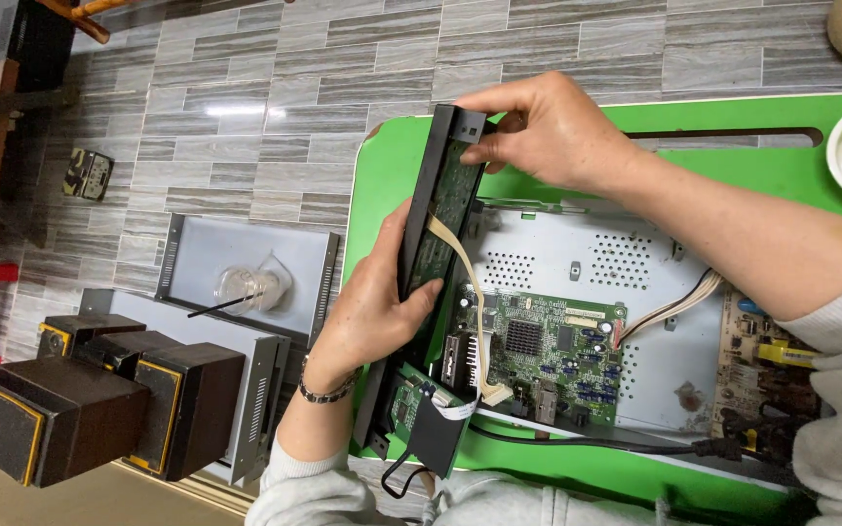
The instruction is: Cleaning and reassembling the front panel of an electronic device
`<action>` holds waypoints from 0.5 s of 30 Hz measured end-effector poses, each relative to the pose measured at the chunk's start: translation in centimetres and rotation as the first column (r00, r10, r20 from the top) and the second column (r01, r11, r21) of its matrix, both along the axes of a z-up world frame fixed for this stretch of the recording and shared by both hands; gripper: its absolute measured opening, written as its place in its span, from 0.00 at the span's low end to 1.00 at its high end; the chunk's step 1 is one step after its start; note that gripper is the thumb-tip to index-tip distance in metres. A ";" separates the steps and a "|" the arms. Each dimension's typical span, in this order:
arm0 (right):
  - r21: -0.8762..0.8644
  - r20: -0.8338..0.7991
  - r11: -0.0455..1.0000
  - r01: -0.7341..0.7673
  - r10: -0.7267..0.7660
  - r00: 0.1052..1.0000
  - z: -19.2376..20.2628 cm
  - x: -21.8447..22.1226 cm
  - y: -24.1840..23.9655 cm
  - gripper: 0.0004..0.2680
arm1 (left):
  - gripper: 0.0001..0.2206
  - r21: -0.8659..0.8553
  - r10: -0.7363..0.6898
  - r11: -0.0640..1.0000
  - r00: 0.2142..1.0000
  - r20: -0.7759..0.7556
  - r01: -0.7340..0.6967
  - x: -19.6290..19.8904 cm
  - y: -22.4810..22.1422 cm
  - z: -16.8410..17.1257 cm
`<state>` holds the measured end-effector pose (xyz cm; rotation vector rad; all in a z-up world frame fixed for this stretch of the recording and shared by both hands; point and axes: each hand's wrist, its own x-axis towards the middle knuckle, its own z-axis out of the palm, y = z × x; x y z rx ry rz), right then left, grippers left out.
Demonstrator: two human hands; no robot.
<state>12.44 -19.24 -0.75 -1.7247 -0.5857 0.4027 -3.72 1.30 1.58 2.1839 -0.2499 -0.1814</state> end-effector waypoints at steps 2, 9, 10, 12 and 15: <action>-0.015 0.003 1.000 0.001 -0.001 1.000 0.2 0.0 0.0 0.15 | 0.36 0.084 0.000 0.996 0.999 -0.034 0.003 0.0 0.0 0.2; -0.017 -0.213 0.988 0.153 -0.153 0.965 -0.4 -1.8 0.3 0.18 | 0.33 -0.125 -0.067 0.990 0.997 0.033 0.070 0.1 0.7 -1.7; -0.054 -0.261 0.971 0.231 -0.237 0.936 0.4 -2.6 0.4 0.14 | 0.33 -0.149 -0.069 0.986 0.997 0.035 0.074 0.2 0.7 -1.7; -0.097 -0.307 0.948 0.303 -0.318 0.897 2.3 -3.8 0.6 0.13 | 0.33 -0.173 -0.071 0.982 0.997 0.035 0.076 0.2 0.5 -1.5; -0.221 -0.457 0.949 0.225 -0.305 0.836 4.4 -4.9 1.0 0.14 | 0.33 -0.171 -0.069 0.983 0.997 0.027 0.072 0.2 0.3 -1.5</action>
